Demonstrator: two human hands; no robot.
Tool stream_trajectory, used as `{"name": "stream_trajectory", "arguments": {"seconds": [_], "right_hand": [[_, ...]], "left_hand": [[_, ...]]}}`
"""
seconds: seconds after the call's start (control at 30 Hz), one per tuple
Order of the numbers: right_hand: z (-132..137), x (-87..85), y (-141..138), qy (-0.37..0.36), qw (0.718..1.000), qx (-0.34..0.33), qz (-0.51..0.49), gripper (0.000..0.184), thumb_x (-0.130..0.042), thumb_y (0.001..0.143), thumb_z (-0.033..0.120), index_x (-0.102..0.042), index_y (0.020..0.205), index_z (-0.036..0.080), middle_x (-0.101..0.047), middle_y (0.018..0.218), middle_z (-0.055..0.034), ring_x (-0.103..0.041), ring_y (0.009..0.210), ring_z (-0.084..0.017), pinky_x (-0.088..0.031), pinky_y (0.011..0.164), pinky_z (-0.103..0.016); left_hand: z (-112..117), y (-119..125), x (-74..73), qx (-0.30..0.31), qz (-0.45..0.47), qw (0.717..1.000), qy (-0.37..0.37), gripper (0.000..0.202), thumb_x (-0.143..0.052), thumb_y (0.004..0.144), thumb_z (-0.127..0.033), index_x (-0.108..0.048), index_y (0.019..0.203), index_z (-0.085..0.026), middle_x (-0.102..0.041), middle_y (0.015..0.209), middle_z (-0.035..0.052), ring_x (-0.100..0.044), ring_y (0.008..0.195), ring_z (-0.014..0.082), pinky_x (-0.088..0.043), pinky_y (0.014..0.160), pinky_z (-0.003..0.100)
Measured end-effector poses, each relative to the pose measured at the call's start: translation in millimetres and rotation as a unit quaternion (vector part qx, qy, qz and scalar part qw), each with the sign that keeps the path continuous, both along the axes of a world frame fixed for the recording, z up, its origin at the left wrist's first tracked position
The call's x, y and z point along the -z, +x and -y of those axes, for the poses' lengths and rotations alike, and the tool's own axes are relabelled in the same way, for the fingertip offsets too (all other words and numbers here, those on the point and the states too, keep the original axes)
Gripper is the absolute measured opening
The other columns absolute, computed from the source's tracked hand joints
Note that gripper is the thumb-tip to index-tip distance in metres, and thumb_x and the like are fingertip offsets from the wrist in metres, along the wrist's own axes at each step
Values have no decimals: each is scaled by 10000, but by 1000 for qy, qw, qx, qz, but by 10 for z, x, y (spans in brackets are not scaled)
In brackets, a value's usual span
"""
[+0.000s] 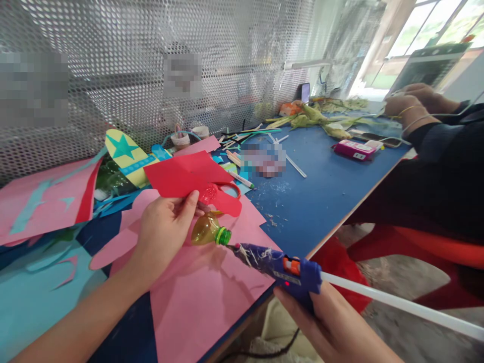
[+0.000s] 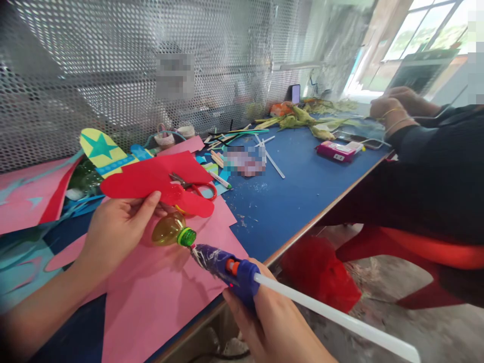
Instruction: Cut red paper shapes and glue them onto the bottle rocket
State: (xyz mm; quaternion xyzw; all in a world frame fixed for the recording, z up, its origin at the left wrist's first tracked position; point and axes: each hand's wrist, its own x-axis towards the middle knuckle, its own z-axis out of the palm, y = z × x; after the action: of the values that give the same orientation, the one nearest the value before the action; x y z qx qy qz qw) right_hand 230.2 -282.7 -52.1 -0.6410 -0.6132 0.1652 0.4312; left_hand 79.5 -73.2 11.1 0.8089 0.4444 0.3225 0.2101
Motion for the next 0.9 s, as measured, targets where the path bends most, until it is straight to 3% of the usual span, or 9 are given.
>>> {"name": "stream_trajectory", "arguments": {"seconds": [0.33,0.5,0.67,0.8,0.9], "right_hand": [[-20,84,-20,39,999,26,-13,289,-496,946,198,-566,1224,232,-695,1072,-65,-693,961,-213,-584,797,-268],[-26,31,63,-26,997,68,-21,190,-513,950,302,-648,1058,222,-710,822,-42,-680,697,-207,-577,648,-279],[-55,-44,295,-68,994,69,-55,306,-497,950,438,-663,866,196,-713,763,-51,-652,673,-216,-551,609,-285],[-163,-96,590,-103,980,154,-66,425,-544,867,571,-698,806,179,-707,709,-58,-640,630,-220,-511,554,-289],[-337,-179,879,-135,972,187,-46,485,-525,821,618,-710,723,181,-715,696,-78,-655,663,-252,-512,598,-327]], "left_hand": [[3,7,-12,2,-1,1000,-5,406,-501,852,-512,-699,637,-231,-764,652,33,-734,662,226,-554,642,303],[22,9,-31,2,-3,1000,-6,401,-500,859,-501,-687,619,-240,-763,643,30,-736,670,232,-552,628,303],[29,5,-40,6,5,1000,-1,377,-517,858,-477,-684,607,-250,-763,635,19,-737,651,224,-561,620,293],[38,4,-48,7,15,1000,-5,367,-522,854,-456,-681,600,-245,-757,617,20,-732,625,218,-562,602,287],[40,3,-46,11,25,1000,-12,359,-525,850,-451,-687,615,-234,-758,622,24,-730,617,219,-563,605,291]]}}
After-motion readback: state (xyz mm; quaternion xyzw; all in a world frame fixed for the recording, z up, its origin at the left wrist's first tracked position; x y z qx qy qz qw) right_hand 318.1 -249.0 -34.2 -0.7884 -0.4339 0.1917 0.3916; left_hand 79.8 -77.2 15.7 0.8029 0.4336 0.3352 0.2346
